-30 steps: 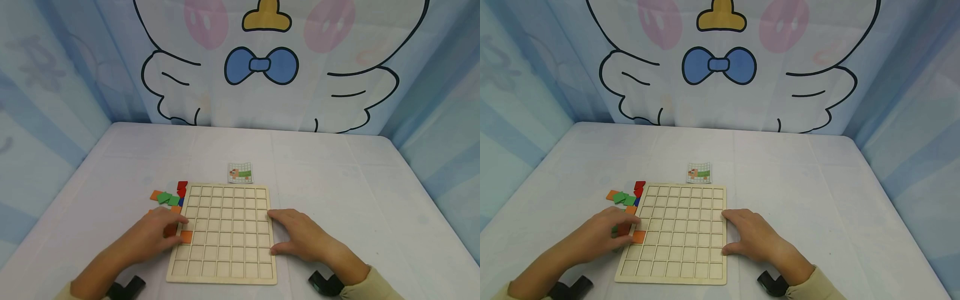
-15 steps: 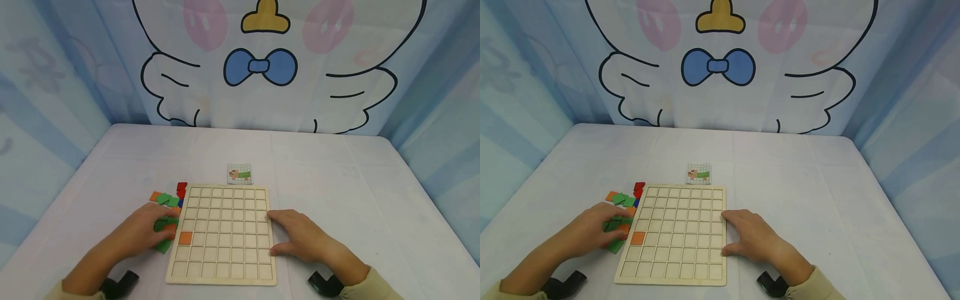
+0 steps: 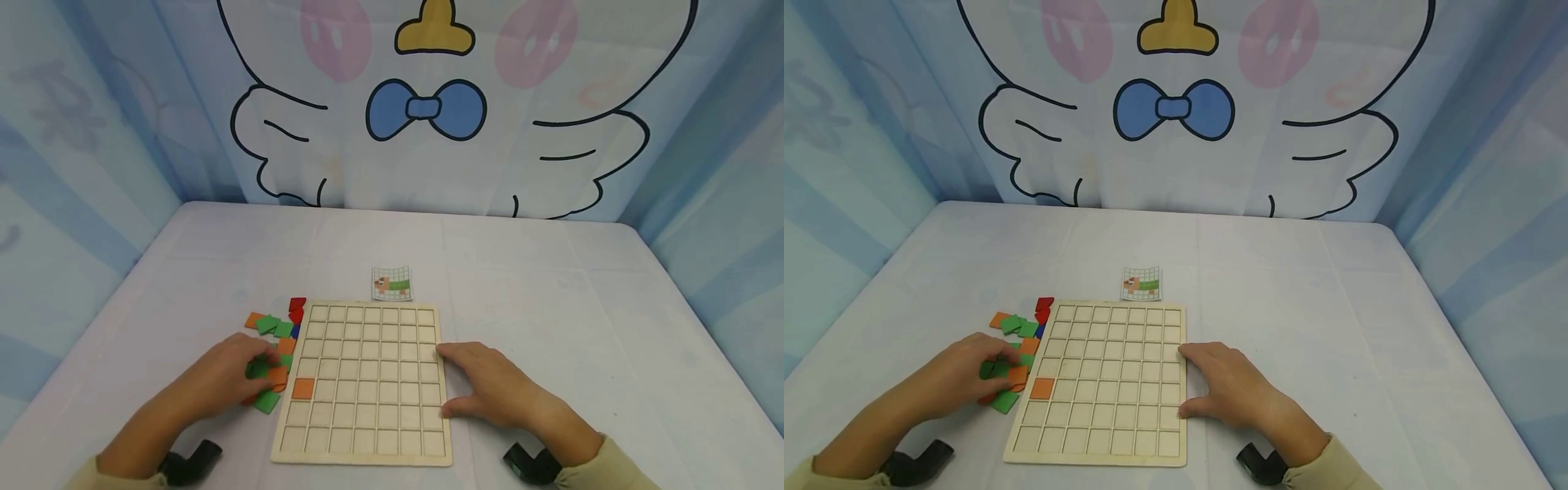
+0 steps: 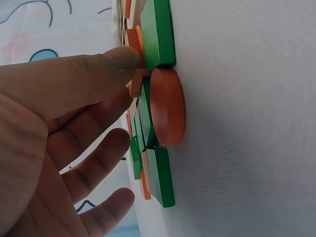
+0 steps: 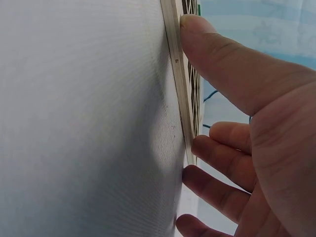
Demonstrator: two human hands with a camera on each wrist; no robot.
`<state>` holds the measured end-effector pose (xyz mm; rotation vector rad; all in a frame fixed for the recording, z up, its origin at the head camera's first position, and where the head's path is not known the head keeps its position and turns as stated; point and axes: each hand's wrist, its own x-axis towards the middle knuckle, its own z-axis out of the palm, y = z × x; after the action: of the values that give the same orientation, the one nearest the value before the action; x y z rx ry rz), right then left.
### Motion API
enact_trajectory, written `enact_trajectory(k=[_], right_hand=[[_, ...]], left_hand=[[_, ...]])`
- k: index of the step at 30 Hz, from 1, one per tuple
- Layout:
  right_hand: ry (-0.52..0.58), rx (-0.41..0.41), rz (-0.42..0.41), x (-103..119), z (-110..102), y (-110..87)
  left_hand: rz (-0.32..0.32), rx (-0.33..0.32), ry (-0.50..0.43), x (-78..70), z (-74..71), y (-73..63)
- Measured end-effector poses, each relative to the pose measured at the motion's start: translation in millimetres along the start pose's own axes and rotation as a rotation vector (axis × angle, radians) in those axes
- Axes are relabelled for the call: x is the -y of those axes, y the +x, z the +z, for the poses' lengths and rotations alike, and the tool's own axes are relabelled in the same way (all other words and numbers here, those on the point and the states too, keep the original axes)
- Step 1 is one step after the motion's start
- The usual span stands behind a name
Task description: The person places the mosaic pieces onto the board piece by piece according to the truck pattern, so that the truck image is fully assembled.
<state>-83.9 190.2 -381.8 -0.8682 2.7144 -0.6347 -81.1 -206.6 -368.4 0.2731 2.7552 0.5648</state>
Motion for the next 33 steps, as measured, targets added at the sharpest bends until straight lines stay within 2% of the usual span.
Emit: enact_trajectory(k=[11, 21, 29, 33], right_hand=[[0.007, -0.010, -0.002, 0.7, -2.7, -0.1], [0.013, -0.007, -0.002, 1.9, -6.2, 0.0], [0.026, 0.004, 0.003, 1.8, -4.9, -1.1], [0.030, 0.006, 0.000, 2.8, -5.2, -2.4]], left_hand=[[0.032, -0.019, -0.002, 2.9, -0.1, 0.4], [0.020, -0.023, 0.001, 2.6, -0.4, 0.4], [0.001, 0.001, 0.017, 0.1, -2.6, 3.7], [0.006, -0.011, 0.017, -0.5, -2.2, 2.6]])
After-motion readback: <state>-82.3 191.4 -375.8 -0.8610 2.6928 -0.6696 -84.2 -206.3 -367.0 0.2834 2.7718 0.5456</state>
